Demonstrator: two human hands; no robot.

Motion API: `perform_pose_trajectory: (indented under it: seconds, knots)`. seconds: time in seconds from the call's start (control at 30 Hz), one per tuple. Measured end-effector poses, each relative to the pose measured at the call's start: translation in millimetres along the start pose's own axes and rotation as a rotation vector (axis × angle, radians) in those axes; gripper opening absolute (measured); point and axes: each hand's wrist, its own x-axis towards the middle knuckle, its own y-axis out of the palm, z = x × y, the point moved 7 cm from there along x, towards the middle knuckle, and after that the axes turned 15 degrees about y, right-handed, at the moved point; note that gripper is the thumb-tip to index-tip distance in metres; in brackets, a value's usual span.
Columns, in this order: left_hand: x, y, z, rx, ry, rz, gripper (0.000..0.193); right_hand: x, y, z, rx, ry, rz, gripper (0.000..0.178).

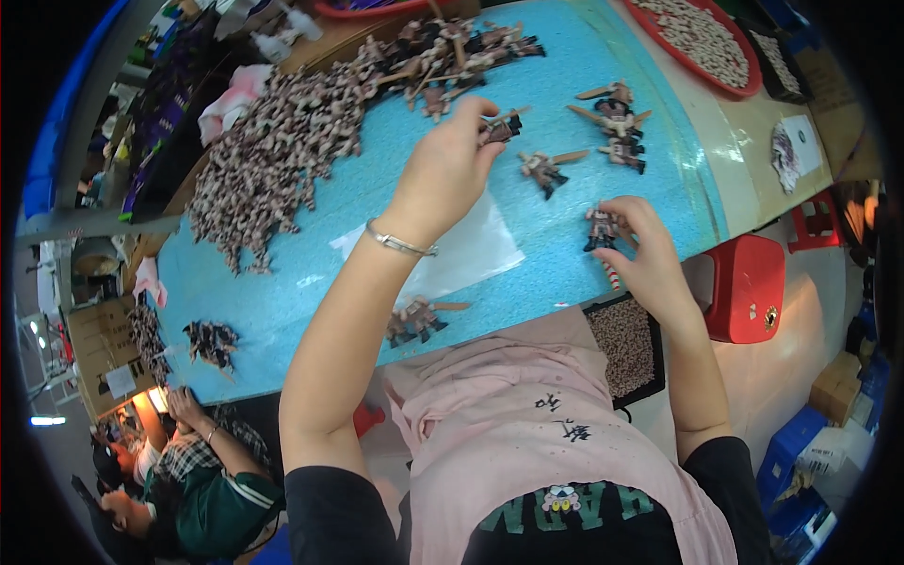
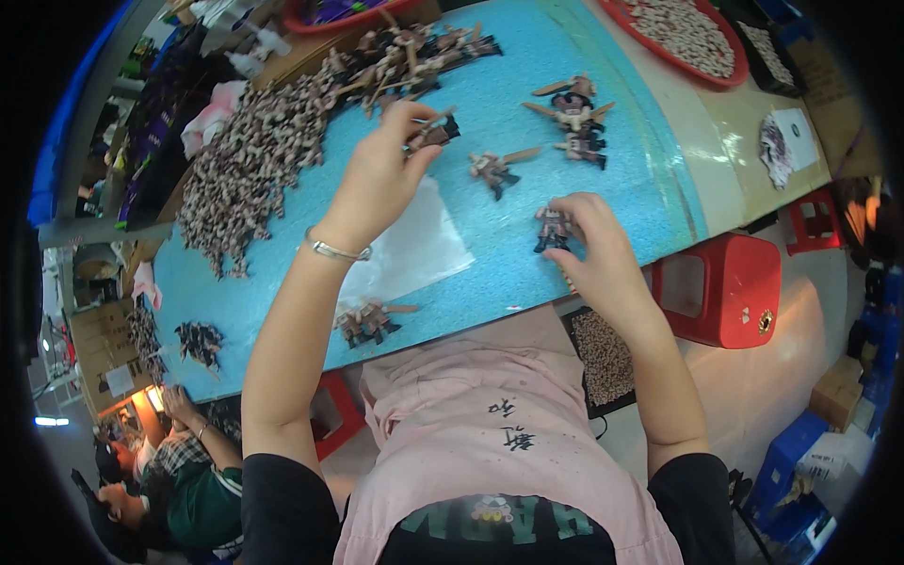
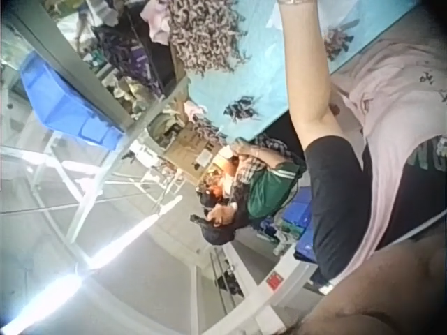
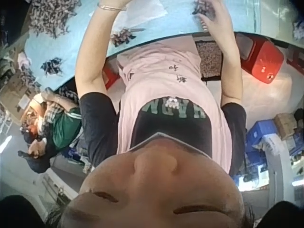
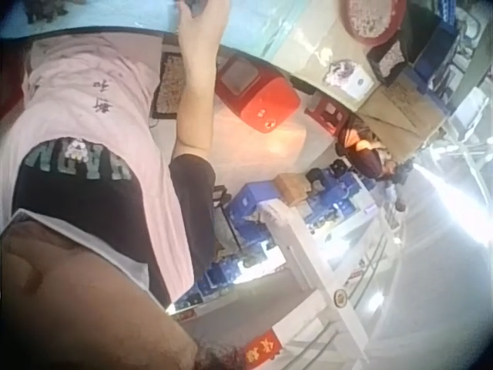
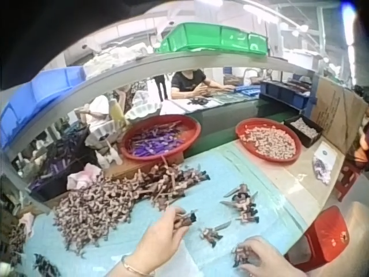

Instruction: The person attaches parts and accessories onto toy figurine bodies, arranges the figurines in a row, and applies liquid adhesive to them using a squeeze bottle.

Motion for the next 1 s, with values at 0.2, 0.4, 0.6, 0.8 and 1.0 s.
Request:
perform_pose_trajectory:
  seconds: [0.2,0.4,0.6,0.8,1.0]
  knots:
    - [-127.2,-75.2,16.9,-0.308,-0.393,0.047,0.018,-20.9,44.8,44.5,0.039,-0.18,0.314,0.045]
    - [-256.3,-103.7,20.0,-0.515,-0.786,0.08,0.016,-24.6,107.8,85.0,-0.037,-0.343,0.527,0.05]
    - [-247.7,-89.8,21.3,-0.271,-0.651,0.171,0.027,-24.1,140.6,91.2,-0.188,-0.425,0.507,0.049]
    - [-225.5,-85.8,14.7,-0.135,-0.474,0.1,0.036,-36.5,146.0,83.5,-0.245,-0.43,0.38,0.05]
    - [-228.8,-80.3,2.8,-0.015,-0.405,0.122,0.035,-38.2,131.8,83.4,-0.156,-0.442,0.315,0.048]
